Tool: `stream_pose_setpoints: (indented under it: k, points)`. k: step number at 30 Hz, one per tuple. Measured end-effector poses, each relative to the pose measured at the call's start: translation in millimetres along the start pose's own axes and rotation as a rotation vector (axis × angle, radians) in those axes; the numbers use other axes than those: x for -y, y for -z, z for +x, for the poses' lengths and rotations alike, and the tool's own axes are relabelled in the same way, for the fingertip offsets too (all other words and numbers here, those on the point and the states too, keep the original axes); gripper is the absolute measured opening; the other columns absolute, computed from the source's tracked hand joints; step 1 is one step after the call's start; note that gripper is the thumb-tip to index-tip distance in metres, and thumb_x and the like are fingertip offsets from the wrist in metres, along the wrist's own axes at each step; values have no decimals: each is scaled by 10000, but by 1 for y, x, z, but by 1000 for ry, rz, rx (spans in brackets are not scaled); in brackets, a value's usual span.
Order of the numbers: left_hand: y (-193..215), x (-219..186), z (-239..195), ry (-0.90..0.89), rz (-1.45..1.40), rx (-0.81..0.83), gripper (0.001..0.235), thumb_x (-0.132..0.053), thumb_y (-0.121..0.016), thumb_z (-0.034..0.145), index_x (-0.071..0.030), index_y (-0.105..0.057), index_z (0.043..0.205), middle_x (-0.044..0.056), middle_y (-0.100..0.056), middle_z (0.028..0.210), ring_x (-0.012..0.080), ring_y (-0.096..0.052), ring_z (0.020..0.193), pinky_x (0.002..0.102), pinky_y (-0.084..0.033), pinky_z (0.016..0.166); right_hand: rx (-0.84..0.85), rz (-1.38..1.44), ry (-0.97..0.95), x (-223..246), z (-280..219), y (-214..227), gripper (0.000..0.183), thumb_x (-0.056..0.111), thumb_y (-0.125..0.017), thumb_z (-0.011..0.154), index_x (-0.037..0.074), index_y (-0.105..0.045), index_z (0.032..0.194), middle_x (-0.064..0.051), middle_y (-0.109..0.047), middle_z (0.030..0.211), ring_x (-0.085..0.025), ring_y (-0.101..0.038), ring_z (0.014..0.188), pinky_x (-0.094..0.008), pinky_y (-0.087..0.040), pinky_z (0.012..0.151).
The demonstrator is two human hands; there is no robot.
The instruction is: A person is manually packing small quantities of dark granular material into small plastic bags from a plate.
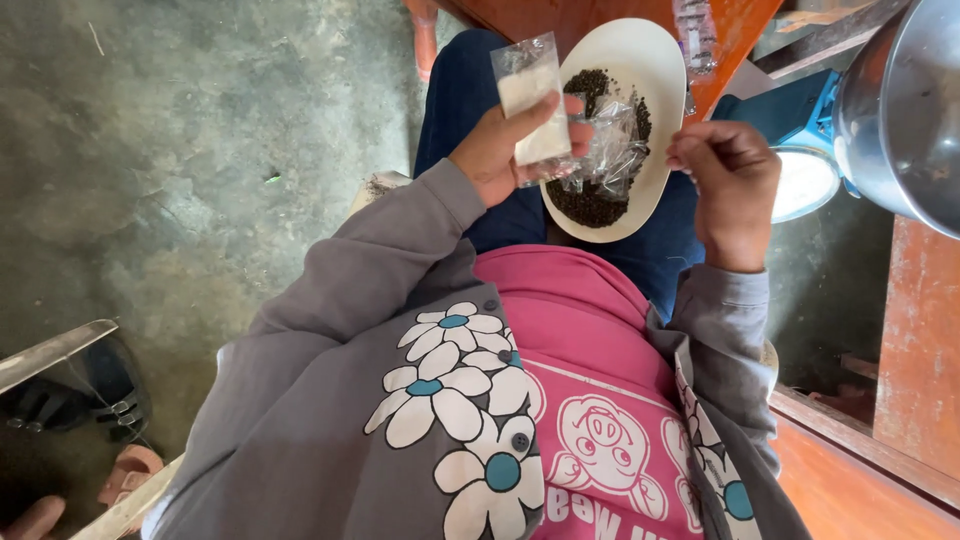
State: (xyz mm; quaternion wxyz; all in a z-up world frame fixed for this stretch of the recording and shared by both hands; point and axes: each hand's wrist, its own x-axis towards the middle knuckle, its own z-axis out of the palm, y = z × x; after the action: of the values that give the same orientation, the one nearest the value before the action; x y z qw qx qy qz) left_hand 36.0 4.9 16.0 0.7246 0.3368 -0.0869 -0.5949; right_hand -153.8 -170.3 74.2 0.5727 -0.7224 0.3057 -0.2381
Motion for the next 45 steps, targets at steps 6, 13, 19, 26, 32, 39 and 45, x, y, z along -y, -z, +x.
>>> stream_pose_setpoints:
  k: [6, 13, 19, 26, 32, 39, 45]
  points:
    - [-4, 4, -1, -109, -28, 170, 641, -529, -527, 964, -61, -546, 1400, 213, -714, 1230, 331, -656, 1224, 469, -551, 1026, 374, -78, -89, 9, -19, -40, 205, 181, -658, 1003, 16, -685, 1121, -89, -719, 940, -142, -693, 835, -244, -611, 804]
    - [-18, 10, -8, -240, 116, 222, 614, -566, -511, 986, -76, -578, 1350, 220, -694, 1261, 315, -686, 1163, 432, -608, 945, 378, 210, -122, -27, -25, -53, 152, 179, -652, 1005, 30, -677, 996, -91, -709, 837, -144, -677, 765, -252, -595, 755]
    - [-19, 14, -7, -181, 111, 108, 686, -608, -505, 923, -11, -612, 1244, 138, -722, 1008, 222, -687, 743, 354, -577, 638, 603, 194, -297, -26, -25, -51, 206, 150, -632, 982, -4, -702, 1099, -163, -747, 961, -219, -731, 839, -304, -619, 784]
    - [-12, 29, 3, -122, 165, 65, 527, -480, -575, 956, -10, -641, 1186, 175, -755, 967, 270, -756, 864, 383, -656, 706, 195, 163, -73, -20, -15, -38, 235, 9, -576, 973, -4, -654, 1194, -118, -693, 997, -146, -674, 867, -250, -591, 797]
    - [-4, 72, 5, 99, 196, 165, 395, -127, -751, 879, 11, -598, 1216, 259, -746, 974, 343, -771, 824, 387, -667, 596, 217, 183, 100, -39, -9, -33, 87, -76, -679, 957, -73, -685, 1044, -204, -651, 913, -176, -621, 787, -340, -591, 706]
    - [1, 74, 9, 98, 309, 195, 565, 37, -618, 879, -74, -467, 1412, 216, -742, 1133, 250, -764, 976, 305, -660, 734, 135, 304, 182, -65, -3, -11, 105, -7, -606, 1041, -69, -662, 1105, -175, -619, 882, -130, -520, 826, -289, -517, 777]
    - [9, 77, 14, 48, 410, 181, 506, 27, -624, 849, -97, -554, 1334, 215, -757, 1082, 241, -774, 936, 289, -657, 698, 202, 333, 326, -34, -7, -16, 444, 85, -639, 1005, -98, -474, 1375, -333, -570, 1170, -313, -606, 966, -430, -564, 838]
